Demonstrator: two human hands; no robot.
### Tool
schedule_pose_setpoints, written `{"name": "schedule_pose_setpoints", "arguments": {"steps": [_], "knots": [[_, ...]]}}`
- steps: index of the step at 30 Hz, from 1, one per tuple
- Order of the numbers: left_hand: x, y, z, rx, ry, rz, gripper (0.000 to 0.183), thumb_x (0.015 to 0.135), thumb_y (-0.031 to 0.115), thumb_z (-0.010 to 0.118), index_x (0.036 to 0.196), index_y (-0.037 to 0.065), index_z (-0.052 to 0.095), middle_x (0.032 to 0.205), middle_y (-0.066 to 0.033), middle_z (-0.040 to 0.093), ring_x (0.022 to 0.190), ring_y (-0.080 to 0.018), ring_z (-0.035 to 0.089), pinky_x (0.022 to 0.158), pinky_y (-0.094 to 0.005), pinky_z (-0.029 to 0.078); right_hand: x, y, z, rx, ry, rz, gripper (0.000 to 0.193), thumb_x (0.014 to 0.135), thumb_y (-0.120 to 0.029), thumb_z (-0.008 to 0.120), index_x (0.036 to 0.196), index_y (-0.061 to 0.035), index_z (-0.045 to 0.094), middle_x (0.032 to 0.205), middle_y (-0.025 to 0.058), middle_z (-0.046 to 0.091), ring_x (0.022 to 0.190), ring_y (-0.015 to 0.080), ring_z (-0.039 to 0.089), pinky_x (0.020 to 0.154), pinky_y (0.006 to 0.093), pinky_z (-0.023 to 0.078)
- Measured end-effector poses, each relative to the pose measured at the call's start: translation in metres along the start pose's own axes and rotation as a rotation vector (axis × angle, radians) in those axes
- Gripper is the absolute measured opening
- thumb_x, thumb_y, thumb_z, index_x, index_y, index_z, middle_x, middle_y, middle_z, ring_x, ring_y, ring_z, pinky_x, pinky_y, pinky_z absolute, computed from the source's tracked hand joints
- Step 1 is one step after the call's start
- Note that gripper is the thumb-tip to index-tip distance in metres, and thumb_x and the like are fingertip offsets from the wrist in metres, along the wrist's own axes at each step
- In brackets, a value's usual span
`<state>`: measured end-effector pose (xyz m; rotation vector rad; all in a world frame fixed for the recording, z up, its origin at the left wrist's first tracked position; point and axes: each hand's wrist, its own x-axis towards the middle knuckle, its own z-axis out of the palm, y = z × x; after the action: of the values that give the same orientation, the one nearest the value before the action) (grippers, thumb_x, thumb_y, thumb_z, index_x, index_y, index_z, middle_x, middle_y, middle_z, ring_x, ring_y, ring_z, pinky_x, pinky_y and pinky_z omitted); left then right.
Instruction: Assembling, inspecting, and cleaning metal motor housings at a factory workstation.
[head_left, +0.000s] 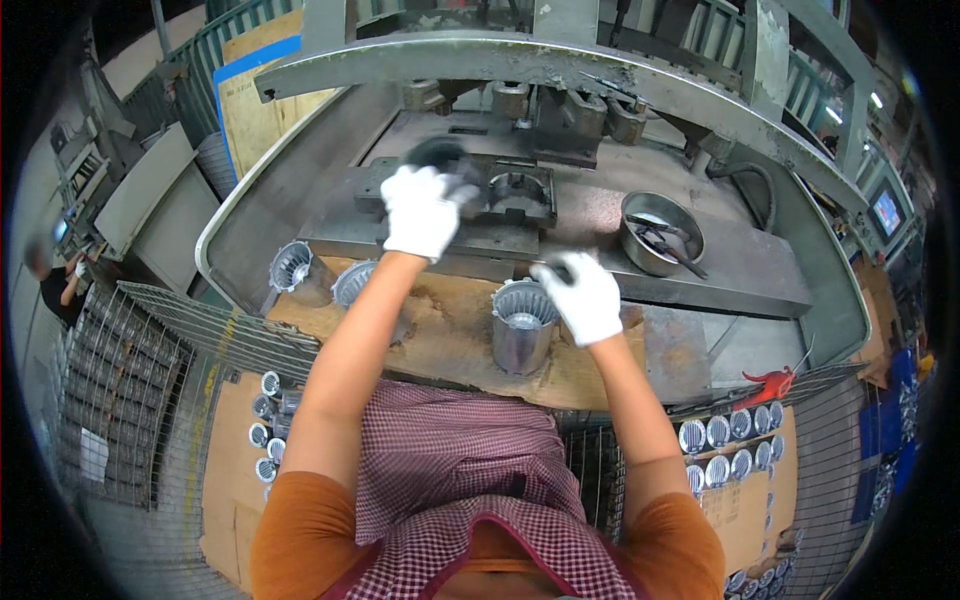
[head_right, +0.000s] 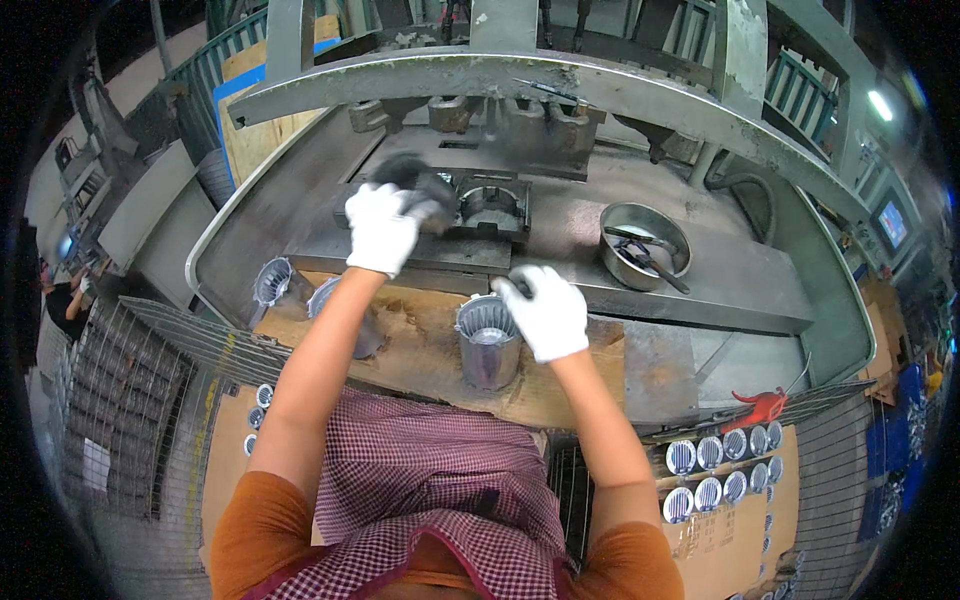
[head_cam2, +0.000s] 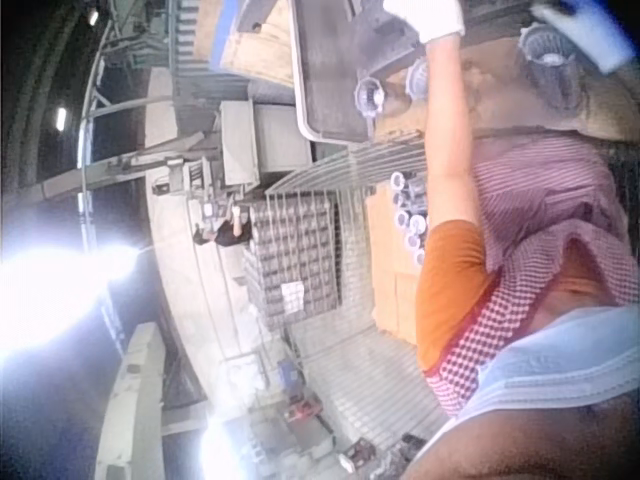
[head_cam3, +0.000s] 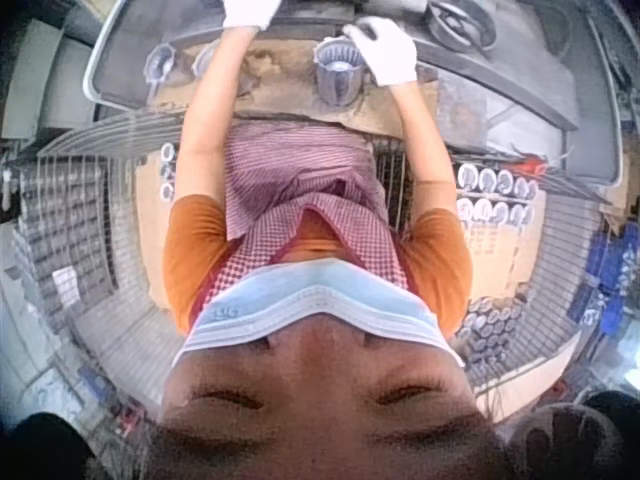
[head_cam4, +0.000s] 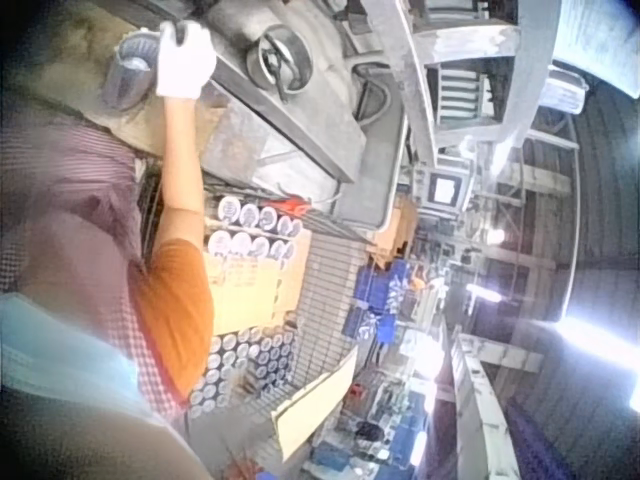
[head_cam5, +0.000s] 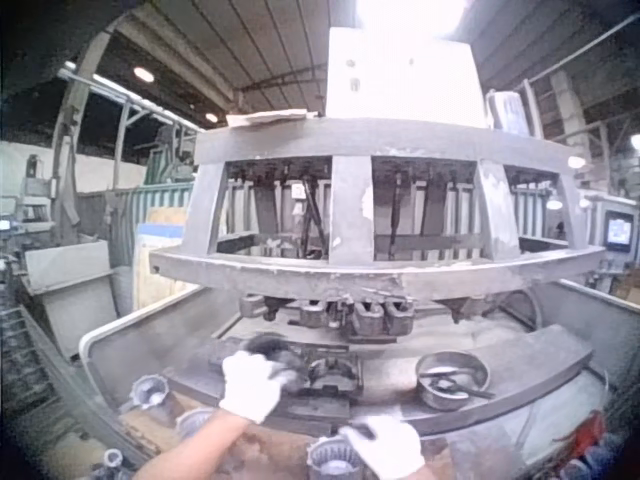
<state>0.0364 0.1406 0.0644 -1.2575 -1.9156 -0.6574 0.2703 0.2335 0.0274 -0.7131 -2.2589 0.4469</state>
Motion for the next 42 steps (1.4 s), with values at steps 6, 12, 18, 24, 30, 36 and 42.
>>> {"name": "schedule_pose_setpoints", "arguments": {"steps": [6,12,18,24,30,36,42], "knots": [[0.017,0.046,0.035,-0.069,-0.217,0.197,0.031,0.076,0.048,0.063,0.086,0.020,0.073,0.091,-0.0029,0.065,0.094,-0.0292,0.054,0.082,-0.0473,0.035,0.071,-0.003,0.036,-0.255,-0.293,0.096,0.048,0.082,-0.057,0.058,0.088,-0.0115,0.072,0.090,0.0144,0.069,0.087,0.0323,0.066,0.080,0.0415,0.051],[0.028,0.032,0.005,-0.058,-0.222,0.016,0.040,0.083,0.048,0.060,0.102,0.014,0.069,0.110,-0.0092,0.063,0.104,-0.0342,0.056,0.087,-0.0474,0.040,0.109,0.009,0.069,-0.392,-0.201,0.043,0.042,0.083,-0.051,0.059,0.086,-0.0111,0.073,0.090,0.0143,0.070,0.083,0.0332,0.068,0.074,0.0433,0.054],[-0.010,-0.047,-0.088,-0.030,-0.575,-0.194,0.059,0.090,0.059,0.044,0.092,0.007,0.072,0.091,-0.0190,0.067,0.089,-0.0368,0.064,0.081,-0.0428,0.049,0.115,0.012,0.073,-0.391,-0.334,-0.009,0.040,0.082,-0.049,0.061,0.085,-0.0103,0.073,0.089,0.0152,0.070,0.084,0.0333,0.067,0.075,0.0435,0.053],[-0.079,-0.061,-0.069,-0.018,-1.049,-0.306,0.073,0.087,0.067,0.038,0.100,0.002,0.069,0.100,-0.0225,0.067,0.098,-0.0395,0.063,0.089,-0.0415,0.047,0.113,0.014,0.069,-0.337,-0.331,0.084,0.040,0.084,-0.048,0.060,0.091,-0.0106,0.072,0.095,0.0156,0.069,0.090,0.0346,0.066,0.079,0.0434,0.052],[-0.114,-0.092,-0.058,-0.607,-0.675,-0.671,0.040,0.091,0.033,0.049,0.104,0.000,0.067,0.100,-0.0186,0.068,0.093,-0.0304,0.064,0.083,-0.0381,0.049,0.039,0.027,-0.006,-0.156,-0.079,0.099,0.041,0.087,-0.046,0.058,0.102,-0.0097,0.070,0.104,0.0160,0.067,0.098,0.0340,0.063,0.086,0.0399,0.049],[-0.069,-0.085,-0.060,-1.286,-0.285,-0.788,0.034,0.089,0.026,0.061,0.112,0.001,0.065,0.110,-0.0072,0.065,0.093,-0.0148,0.060,0.080,-0.0287,0.048,-0.076,0.109,-0.128,-0.238,0.232,0.292,0.032,0.086,-0.030,0.066,0.104,-0.0039,0.070,0.100,0.0148,0.069,0.091,0.0297,0.065,0.085,0.0359,0.049],[-0.016,-0.085,0.032,-0.695,-0.315,-0.564,0.053,0.085,0.040,0.063,0.115,-0.003,0.063,0.115,-0.0160,0.064,0.107,-0.0246,0.059,0.093,-0.0346,0.044,-0.147,0.199,-0.157,-0.338,0.325,0.512,0.030,0.088,-0.029,0.064,0.096,-0.0003,0.069,0.092,0.0165,0.069,0.083,0.0302,0.066,0.078,0.0366,0.049]]}}
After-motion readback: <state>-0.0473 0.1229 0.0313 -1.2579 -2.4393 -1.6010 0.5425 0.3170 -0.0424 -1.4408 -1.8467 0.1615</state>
